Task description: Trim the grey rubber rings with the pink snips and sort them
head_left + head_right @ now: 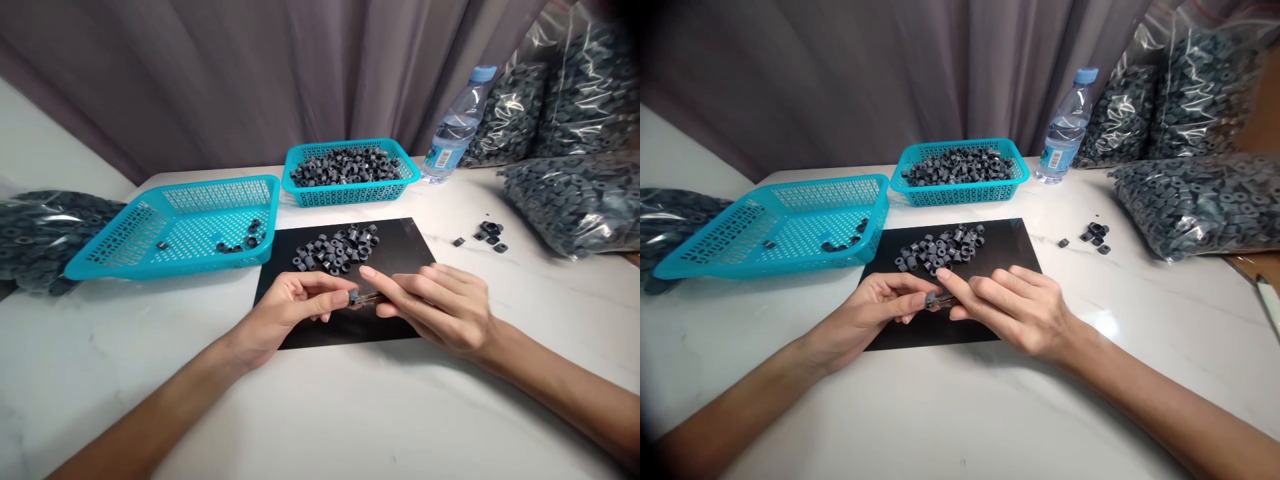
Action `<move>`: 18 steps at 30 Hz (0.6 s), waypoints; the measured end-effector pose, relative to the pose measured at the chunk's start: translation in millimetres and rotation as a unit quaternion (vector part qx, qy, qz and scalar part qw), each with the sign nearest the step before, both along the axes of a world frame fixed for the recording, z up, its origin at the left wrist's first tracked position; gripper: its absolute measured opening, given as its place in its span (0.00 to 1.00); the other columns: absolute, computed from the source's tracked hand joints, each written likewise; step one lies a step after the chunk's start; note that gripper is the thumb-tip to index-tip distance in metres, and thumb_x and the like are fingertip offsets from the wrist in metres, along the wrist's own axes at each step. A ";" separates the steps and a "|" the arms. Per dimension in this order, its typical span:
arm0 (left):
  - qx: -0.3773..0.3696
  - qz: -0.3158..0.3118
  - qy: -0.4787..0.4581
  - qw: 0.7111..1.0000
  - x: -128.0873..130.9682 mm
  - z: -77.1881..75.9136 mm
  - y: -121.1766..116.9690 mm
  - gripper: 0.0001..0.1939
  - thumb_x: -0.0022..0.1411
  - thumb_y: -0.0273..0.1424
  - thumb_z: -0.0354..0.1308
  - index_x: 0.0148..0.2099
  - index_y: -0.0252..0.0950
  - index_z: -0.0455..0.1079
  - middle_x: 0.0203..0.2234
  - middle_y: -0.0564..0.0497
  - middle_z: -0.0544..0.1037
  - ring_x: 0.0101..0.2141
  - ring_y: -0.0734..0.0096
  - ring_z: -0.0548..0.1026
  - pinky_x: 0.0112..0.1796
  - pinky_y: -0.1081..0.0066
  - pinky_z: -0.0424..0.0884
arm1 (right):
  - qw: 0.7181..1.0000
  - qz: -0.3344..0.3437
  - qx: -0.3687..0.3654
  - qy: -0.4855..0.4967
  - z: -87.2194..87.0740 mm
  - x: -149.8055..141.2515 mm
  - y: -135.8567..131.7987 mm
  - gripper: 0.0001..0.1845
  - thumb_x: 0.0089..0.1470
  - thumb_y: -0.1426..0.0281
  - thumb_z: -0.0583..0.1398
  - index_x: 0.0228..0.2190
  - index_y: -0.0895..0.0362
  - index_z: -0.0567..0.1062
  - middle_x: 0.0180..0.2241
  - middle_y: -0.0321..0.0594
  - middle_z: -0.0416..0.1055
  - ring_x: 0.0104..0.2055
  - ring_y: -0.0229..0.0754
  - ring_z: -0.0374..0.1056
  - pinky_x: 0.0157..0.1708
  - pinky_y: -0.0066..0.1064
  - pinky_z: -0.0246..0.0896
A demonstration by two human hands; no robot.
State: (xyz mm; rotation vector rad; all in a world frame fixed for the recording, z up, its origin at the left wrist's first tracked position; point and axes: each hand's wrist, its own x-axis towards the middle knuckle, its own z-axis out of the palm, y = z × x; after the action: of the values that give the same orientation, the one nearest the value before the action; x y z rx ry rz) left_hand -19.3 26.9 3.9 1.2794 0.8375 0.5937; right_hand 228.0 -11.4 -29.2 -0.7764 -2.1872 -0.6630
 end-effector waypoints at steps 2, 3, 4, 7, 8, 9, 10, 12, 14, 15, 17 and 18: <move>0.002 -0.003 -0.004 1.000 0.5 0.1 0.1 0.06 0.60 0.35 0.70 0.39 0.41 0.85 0.30 0.52 0.81 0.29 0.78 0.68 0.29 0.79 0.63 | 1.000 -0.002 0.001 -0.002 -0.5 -0.2 0.1 0.33 0.63 0.71 0.65 0.65 0.64 0.64 0.32 0.36 0.76 0.25 0.35 0.59 0.27 0.32 0.53; 0.003 -0.006 -0.005 1.000 0.6 0.2 0.1 0.06 0.60 0.35 0.70 0.40 0.41 0.85 0.30 0.52 0.81 0.29 0.78 0.68 0.29 0.79 0.63 | 1.000 -0.003 0.003 -0.005 -0.8 -0.3 0.3 0.33 0.63 0.71 0.65 0.65 0.64 0.64 0.32 0.36 0.76 0.25 0.35 0.59 0.27 0.32 0.53; 0.003 -0.007 -0.007 1.000 0.7 0.3 0.1 0.06 0.61 0.35 0.70 0.40 0.41 0.85 0.30 0.52 0.81 0.29 0.78 0.68 0.29 0.79 0.63 | 1.000 -0.003 0.005 -0.010 -1.1 -0.4 0.5 0.32 0.62 0.71 0.65 0.64 0.64 0.65 0.31 0.36 0.76 0.25 0.35 0.59 0.27 0.32 0.53; 0.001 -0.011 -0.007 1.000 0.6 0.6 -0.1 0.05 0.61 0.34 0.69 0.38 0.40 0.85 0.30 0.52 0.81 0.29 0.78 0.68 0.28 0.79 0.63 | 1.000 -0.006 0.014 -0.020 -1.6 -0.9 1.3 0.30 0.62 0.70 0.65 0.62 0.64 0.67 0.31 0.36 0.76 0.25 0.34 0.58 0.28 0.32 0.52; 0.001 -0.012 -0.008 1.000 0.6 0.8 -0.3 0.05 0.61 0.34 0.69 0.38 0.40 0.85 0.30 0.52 0.81 0.28 0.78 0.68 0.28 0.79 0.63 | 1.000 -0.007 0.019 -0.021 -1.6 -1.1 1.6 0.30 0.62 0.70 0.65 0.62 0.64 0.67 0.31 0.36 0.76 0.25 0.34 0.58 0.28 0.32 0.51; 0.000 -0.013 -0.008 1.000 0.5 0.9 -0.4 0.05 0.61 0.34 0.69 0.38 0.40 0.85 0.30 0.52 0.81 0.28 0.79 0.68 0.28 0.79 0.63 | 0.999 -0.009 0.024 -0.021 -1.5 -1.4 1.9 0.29 0.62 0.70 0.65 0.62 0.64 0.67 0.31 0.36 0.77 0.25 0.34 0.57 0.28 0.32 0.51; -0.001 -0.013 -0.009 1.000 0.4 0.9 -0.5 0.04 0.61 0.33 0.69 0.38 0.40 0.85 0.30 0.52 0.81 0.28 0.79 0.68 0.28 0.80 0.63 | 0.999 -0.010 0.028 -0.020 -1.4 -1.7 2.1 0.29 0.62 0.70 0.66 0.62 0.64 0.68 0.31 0.36 0.77 0.25 0.34 0.57 0.28 0.32 0.50; -0.003 -0.013 -0.011 1.000 0.3 0.8 -0.5 0.04 0.61 0.33 0.69 0.39 0.40 0.85 0.30 0.52 0.81 0.28 0.79 0.67 0.28 0.80 0.63 | 0.999 -0.011 0.033 -0.022 -1.3 -2.2 2.3 0.29 0.62 0.71 0.66 0.61 0.65 0.68 0.31 0.36 0.77 0.25 0.35 0.57 0.28 0.32 0.50; -0.003 -0.013 -0.011 1.000 0.2 0.4 -0.3 0.05 0.62 0.33 0.69 0.39 0.40 0.85 0.31 0.52 0.82 0.28 0.79 0.67 0.28 0.80 0.63 | 0.999 -0.012 0.034 -0.023 -1.3 -2.4 2.4 0.29 0.62 0.70 0.66 0.61 0.65 0.68 0.30 0.36 0.76 0.25 0.35 0.57 0.28 0.32 0.50; -0.003 -0.014 -0.011 1.000 0.2 0.3 -0.1 0.05 0.62 0.33 0.69 0.40 0.41 0.85 0.31 0.52 0.82 0.27 0.79 0.67 0.28 0.80 0.64 | 0.999 -0.012 0.035 -0.024 -1.4 -2.4 2.4 0.29 0.62 0.70 0.66 0.61 0.65 0.69 0.30 0.36 0.76 0.25 0.35 0.57 0.28 0.32 0.50; -0.003 -0.013 -0.011 1.000 0.3 0.6 0.1 0.05 0.62 0.33 0.69 0.40 0.41 0.85 0.31 0.52 0.82 0.27 0.79 0.67 0.28 0.80 0.64 | 0.999 -0.012 0.036 -0.026 -1.5 -2.3 2.3 0.29 0.61 0.70 0.66 0.61 0.65 0.69 0.30 0.36 0.76 0.25 0.35 0.57 0.27 0.32 0.50; -0.003 -0.013 -0.012 1.000 0.5 0.9 0.2 0.05 0.62 0.33 0.69 0.40 0.41 0.85 0.31 0.52 0.82 0.27 0.80 0.67 0.28 0.80 0.64 | 0.999 -0.011 0.036 -0.026 -1.4 -2.3 2.3 0.29 0.61 0.70 0.67 0.61 0.65 0.69 0.31 0.36 0.76 0.25 0.35 0.57 0.27 0.33 0.51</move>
State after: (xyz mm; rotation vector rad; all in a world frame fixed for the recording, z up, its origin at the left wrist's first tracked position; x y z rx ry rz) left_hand -18.8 27.2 4.8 1.2726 0.8011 0.5843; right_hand 225.7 -9.1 -30.6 -0.7549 -2.1917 -0.7774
